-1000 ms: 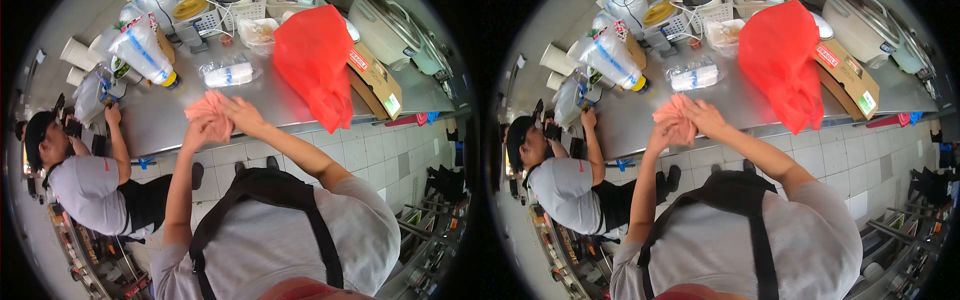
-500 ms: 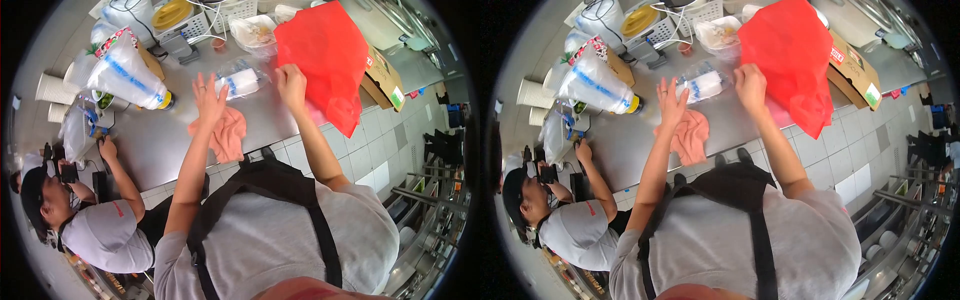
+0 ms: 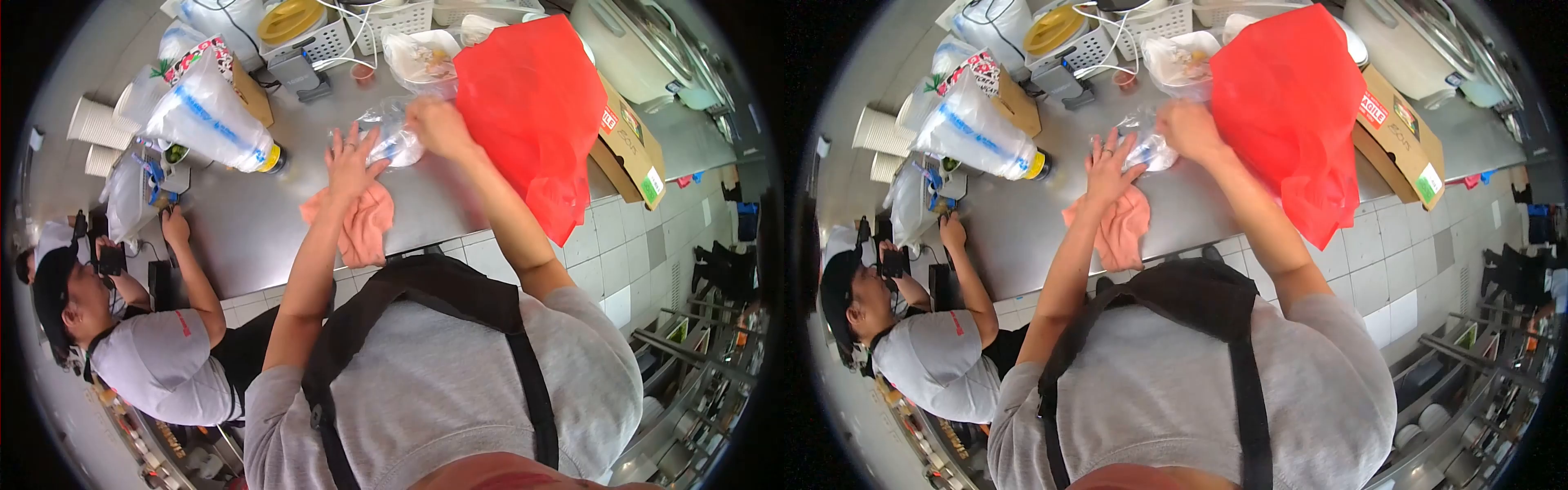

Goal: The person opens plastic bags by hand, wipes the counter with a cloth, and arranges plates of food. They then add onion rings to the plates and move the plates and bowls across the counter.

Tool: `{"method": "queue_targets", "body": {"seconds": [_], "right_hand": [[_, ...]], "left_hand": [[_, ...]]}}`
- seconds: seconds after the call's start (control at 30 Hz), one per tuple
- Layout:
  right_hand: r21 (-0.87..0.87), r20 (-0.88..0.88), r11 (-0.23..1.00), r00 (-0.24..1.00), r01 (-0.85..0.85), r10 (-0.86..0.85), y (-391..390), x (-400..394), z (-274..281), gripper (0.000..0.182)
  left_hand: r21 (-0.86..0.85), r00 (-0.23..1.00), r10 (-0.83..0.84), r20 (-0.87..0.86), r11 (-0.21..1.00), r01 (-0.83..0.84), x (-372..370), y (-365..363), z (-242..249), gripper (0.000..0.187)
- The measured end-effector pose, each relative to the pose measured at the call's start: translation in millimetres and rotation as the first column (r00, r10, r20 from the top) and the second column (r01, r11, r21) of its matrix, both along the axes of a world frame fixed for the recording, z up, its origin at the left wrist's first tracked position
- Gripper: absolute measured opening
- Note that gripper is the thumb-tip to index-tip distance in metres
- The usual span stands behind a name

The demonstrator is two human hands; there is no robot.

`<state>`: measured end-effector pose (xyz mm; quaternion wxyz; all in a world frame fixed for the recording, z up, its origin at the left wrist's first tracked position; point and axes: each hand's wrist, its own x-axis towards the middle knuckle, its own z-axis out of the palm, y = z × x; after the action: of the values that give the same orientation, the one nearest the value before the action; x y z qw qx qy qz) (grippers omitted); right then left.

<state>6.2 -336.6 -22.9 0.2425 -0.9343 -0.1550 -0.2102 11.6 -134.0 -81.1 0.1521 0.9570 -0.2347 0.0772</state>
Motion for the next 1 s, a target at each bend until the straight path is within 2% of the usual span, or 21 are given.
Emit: {"method": "queue_targets", "body": {"seconds": [0.07, 0.1, 0.13, 0.17, 0.23, 0.27, 0.33, 0.37, 0.43, 0.5, 0.53, 0.6, 0.63, 0.67, 0.7, 0.77, 0.83, 0.87, 0.93, 0.97, 1.0], "right_hand": [[0.098, 0.122, 0.973, 0.968, 0.207, -0.218, -10, 1, 40, 0.007], [0.296, 0.243, 0.938, 0.935, 0.183, -0.259, -20, 3, 63, 0.009], [0.349, 0.192, 0.892, 0.909, 0.288, -0.369, -24, -3, 94, 0.011], [0.408, 0.273, 0.873, 0.876, 0.268, -0.396, -28, -5, 114, 0.011], [0.434, 0.303, 0.87, 0.872, 0.233, -0.385, -33, -5, 134, 0.011], [0.444, 0.336, 0.863, 0.848, 0.241, -0.41, -33, -4, 140, 0.011], [0.465, 0.371, 0.857, 0.829, 0.224, -0.418, -32, -1, 141, 0.011], [0.496, 0.359, 0.84, 0.828, 0.222, -0.43, -34, 0, 135, 0.011], [0.526, 0.35, 0.823, 0.828, 0.213, -0.438, -31, 5, 129, 0.012], [0.575, 0.254, 0.791, 0.875, 0.207, -0.413, -32, 12, 125, 0.014], [0.581, 0.263, 0.797, 0.888, 0.167, -0.378, -30, 19, 122, 0.016], [0.597, 0.22, 0.793, 0.925, 0.124, -0.311, -21, 29, 117, 0.016], [0.622, 0.177, 0.779, 0.956, 0.077, -0.235, -15, 33, 120, 0.016], [0.622, 0.187, 0.778, 0.95, 0.084, -0.251, -11, 34, 125, 0.016], [0.638, 0.102, 0.765, 0.975, 0.089, -0.199, -5, 32, 130, 0.016], [0.654, 0.004, 0.749, 0.989, 0.108, -0.147, 8, 34, 128, 0.016], [0.72, -0.015, 0.693, 0.999, -0.019, 0.042, 19, 45, 122, 0.016], [0.749, -0.064, 0.662, 0.991, -0.03, 0.117, 26, 40, 127, 0.016], [0.758, -0.109, 0.65, 0.975, -0.045, 0.193, 30, 42, 121, 0.015], [0.768, -0.15, 0.638, 0.952, -0.057, 0.266, 29, 42, 119, 0.015], [0.767, -0.154, 0.639, 0.953, -0.052, 0.263, 28, 38, 118, 0.015]], "left_hand": [[-0.035, 0.999, 0.002, -0.032, 0.999, -0.003, 1, 3, -4, 0.068], [0.016, 0.999, -0.003, -0.04, 1.0, 0.003, 1, 4, -5, 0.067], [0.067, 0.999, -0.004, -0.046, 0.998, 0.007, 2, 4, -5, 0.067], [0.064, 0.999, 0.011, -0.042, 0.998, -0.009, 1, 6, -4, 0.067], [-0.134, 0.999, -0.038, 0.023, 0.99, 0.041, 2, 9, 3, 0.071], [-0.135, 0.999, -0.024, 0.032, 0.99, 0.028, 0, 10, 9, 0.071], [-0.51, 0.915, 0.274, 0.295, 0.855, -0.092, -8, 21, 32, 0.078], [-0.503, 0.908, 0.288, 0.305, 0.858, -0.103, -10, 34, 40, 0.078], [-0.69, 0.629, 0.659, 0.413, 0.677, -0.256, -8, 65, 51, 0.087], [-0.745, 0.599, 0.753, 0.271, 0.558, -0.365, 8, 94, 58, 0.095], [-0.749, 0.603, 0.751, 0.268, 0.556, -0.359, 15, 103, 60, 0.095], [-0.831, 0.588, 0.804, 0.087, 0.384, -0.402, 27, 109, 65, 0.1], [-0.836, 0.599, 0.795, 0.091, 0.388, -0.388, 23, 103, 77, 0.1], [-0.773, 0.555, 0.764, 0.329, 0.556, -0.307, 13, 99, 87, 0.103], [-0.666, 0.485, 0.683, 0.546, 0.705, -0.243, 1, 92, 100, 0.106], [-0.704, 0.772, 0.371, 0.517, 0.697, 0.136, -22, 53, 119, 0.099], [-0.436, 0.791, 0.028, 0.611, 0.846, 0.307, -40, 13, 152, 0.084], [-0.438, 0.794, 0.03, 0.608, 0.846, 0.304, -39, 6, 152, 0.084], [-0.217, 0.787, -0.01, 0.616, 0.959, 0.182, -22, -4, 151, 0.055], [-0.219, 0.79, -0.011, 0.613, 0.958, 0.183, -13, -2, 149, 0.055], [-0.43, 0.925, 0.009, 0.38, 0.887, 0.169, -4, 4, 146, 0.042]]}}
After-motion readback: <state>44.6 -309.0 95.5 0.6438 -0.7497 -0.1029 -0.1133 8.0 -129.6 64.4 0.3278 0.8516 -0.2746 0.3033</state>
